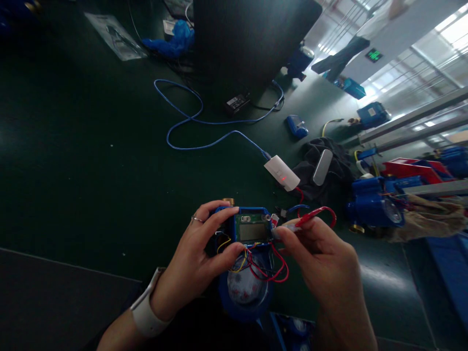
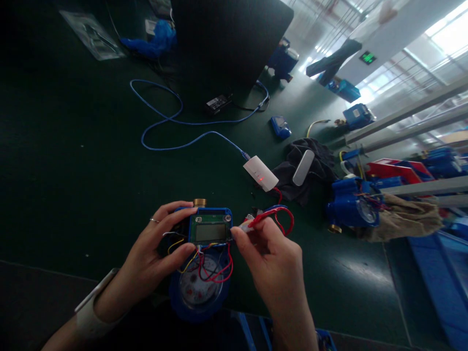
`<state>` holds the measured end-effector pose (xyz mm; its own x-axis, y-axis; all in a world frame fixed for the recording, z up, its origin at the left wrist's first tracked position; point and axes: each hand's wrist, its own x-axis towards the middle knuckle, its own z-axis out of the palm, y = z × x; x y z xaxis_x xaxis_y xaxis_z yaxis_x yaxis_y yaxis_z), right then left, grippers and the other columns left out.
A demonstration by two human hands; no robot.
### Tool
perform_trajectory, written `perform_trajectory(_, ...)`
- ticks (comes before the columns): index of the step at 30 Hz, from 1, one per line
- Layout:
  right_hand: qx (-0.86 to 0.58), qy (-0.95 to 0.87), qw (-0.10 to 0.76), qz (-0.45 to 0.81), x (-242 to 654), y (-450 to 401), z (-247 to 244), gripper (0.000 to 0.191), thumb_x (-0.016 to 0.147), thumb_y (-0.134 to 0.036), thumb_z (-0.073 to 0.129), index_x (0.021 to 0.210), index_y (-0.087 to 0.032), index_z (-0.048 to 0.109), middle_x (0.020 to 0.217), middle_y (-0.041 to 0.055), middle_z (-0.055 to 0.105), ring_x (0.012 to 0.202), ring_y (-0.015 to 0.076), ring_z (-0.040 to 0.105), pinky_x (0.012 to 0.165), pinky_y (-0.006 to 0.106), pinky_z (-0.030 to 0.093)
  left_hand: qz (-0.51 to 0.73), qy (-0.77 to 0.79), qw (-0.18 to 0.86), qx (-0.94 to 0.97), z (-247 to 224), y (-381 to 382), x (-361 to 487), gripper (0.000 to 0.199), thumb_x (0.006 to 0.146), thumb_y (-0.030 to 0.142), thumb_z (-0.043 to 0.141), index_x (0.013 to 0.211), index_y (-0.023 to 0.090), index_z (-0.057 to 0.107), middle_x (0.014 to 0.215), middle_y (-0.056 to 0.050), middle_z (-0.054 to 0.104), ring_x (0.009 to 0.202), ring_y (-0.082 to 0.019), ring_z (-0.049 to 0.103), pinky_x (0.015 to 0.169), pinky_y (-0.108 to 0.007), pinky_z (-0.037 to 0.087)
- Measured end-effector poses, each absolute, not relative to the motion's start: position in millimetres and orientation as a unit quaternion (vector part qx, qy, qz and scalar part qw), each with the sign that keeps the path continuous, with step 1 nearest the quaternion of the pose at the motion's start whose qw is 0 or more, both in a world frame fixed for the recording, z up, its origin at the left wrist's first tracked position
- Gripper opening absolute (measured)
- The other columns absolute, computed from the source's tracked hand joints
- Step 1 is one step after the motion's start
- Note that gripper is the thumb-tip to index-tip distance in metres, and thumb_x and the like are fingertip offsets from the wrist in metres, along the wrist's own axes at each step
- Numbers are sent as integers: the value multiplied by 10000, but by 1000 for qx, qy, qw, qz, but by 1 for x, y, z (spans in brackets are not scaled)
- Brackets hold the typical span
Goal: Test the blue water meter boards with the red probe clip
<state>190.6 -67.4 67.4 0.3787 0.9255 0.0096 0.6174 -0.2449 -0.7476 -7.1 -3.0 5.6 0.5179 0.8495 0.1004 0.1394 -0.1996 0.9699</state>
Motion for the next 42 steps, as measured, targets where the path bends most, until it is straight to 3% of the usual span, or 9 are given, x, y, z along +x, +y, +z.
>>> perform_trajectory(10,-753,-510,343,237,192,-68,66,114,860,-306,700,810,-220,644,696,-22,708,557,123,679,494,180,558,353,357,520,691,2,-4,-6,407,922,339,606,1315,330,503,1348,-48,475,1223,-222,524,1013,-363,485)
perform_trajectory(28,-759,-508,350,209,188,-66,68,145,869,-328,687,795,-210,646,674,-23,702,535,113,669,493,173,562,348,358,521,692,4,-3,-6,389,913,340,614,1288,287,527,1324,-74,495,1203,-234,542,991,-394,508)
perform_trajectory(32,-751,-481,400,212,188,-70,70,141,910,-351,643,858,-221,651,699,-18,724,558,127,696,479,180,590,350,353,525,691,3,-2,-6,390,921,348,603,1299,297,519,1339,-67,491,1221,-226,535,999,-382,504)
perform_trajectory(38,-736,-445,470,198,184,-71,70,124,880,-344,694,847,-224,697,778,-12,748,660,111,702,618,164,586,333,369,517,697,8,-5,-9,435,937,364,583,1353,313,469,1392,-62,471,1279,-223,504,1024,-383,484)
perform_trajectory(42,-726,-404,523,191,179,-69,71,144,870,-359,698,829,-221,700,727,-23,712,623,102,663,587,158,546,387,399,406,725,24,-6,-10,365,938,351,585,1294,294,533,1378,-72,480,1322,-257,439,1059,-449,424)
